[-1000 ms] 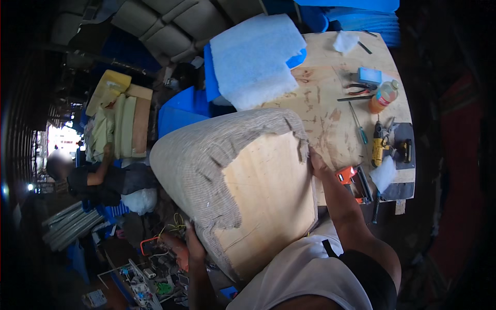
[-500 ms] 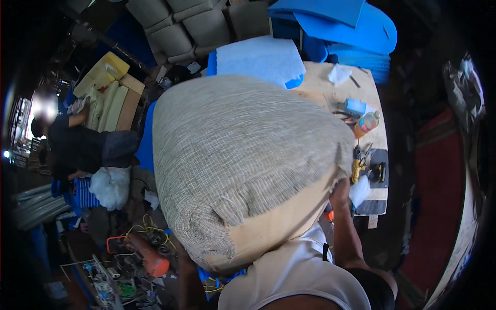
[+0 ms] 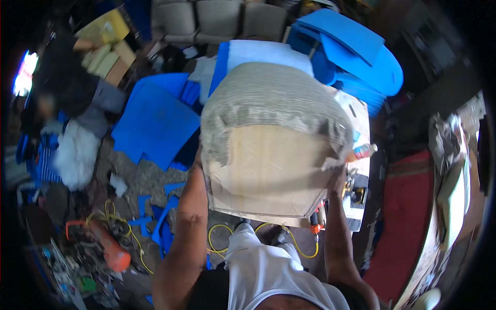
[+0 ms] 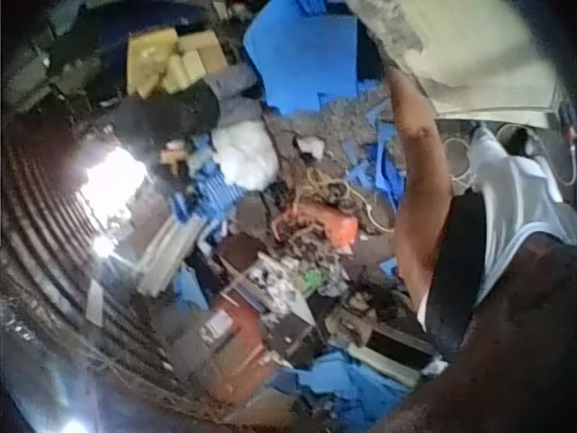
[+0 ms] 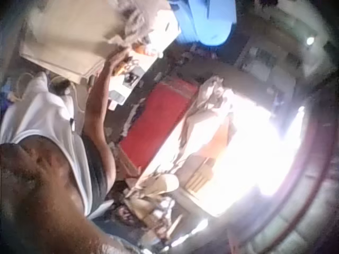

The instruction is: Stapling fabric and adding foam/backing to a chair frame structure.

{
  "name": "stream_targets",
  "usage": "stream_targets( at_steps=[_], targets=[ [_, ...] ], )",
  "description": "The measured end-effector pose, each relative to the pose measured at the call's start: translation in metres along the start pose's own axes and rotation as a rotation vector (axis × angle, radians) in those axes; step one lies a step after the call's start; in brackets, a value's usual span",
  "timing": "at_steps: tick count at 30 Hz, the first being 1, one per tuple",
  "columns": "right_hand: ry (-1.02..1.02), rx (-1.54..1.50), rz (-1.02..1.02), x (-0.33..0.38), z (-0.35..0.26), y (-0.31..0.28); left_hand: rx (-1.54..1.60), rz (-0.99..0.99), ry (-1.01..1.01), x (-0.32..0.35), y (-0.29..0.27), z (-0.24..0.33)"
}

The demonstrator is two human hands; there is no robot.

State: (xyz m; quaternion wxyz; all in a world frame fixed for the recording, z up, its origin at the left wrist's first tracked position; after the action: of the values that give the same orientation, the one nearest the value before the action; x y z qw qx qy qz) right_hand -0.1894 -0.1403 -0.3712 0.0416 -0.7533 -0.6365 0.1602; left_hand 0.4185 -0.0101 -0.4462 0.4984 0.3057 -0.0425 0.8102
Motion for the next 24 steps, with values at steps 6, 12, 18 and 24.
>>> stream_targets(
  at_steps=[6, 12, 18, 24],
  targets=[
    [0.101, -0.192, -0.075, 0.069, 0.003, -0.006, 0.106, 0.086, 0.023, 0.041, -0.039, -0.064],
    [0.832, -0.485, -0.063, 0.207, 0.145, -0.015, -1.428, -0.014, 0.059, 0.245, -0.132, -0.247],
    [0.673, 0.092, -0.815, 0.367, 0.119, 0.044, -1.553, 0.258, 0.306, 0.470, -0.235, -0.465],
    [0.324, 0.677, -1.464, 0.396, 0.119, 0.124, -1.631, -0.318, 0.017, 0.452, -0.207, -0.456]
  ],
)
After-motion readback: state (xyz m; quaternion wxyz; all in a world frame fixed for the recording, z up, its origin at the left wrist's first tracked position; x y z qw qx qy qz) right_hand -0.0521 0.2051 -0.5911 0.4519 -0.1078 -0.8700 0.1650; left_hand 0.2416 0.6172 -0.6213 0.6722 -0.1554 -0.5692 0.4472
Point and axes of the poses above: each hand's wrist, its own x-axis away from the middle knuckle, its own y-axis out of the palm, z = x × y, the point moved 10 cm from there along -x, towards the middle knuckle, and after that the axes turned 12 degrees about -x, right-handed, at the moved point
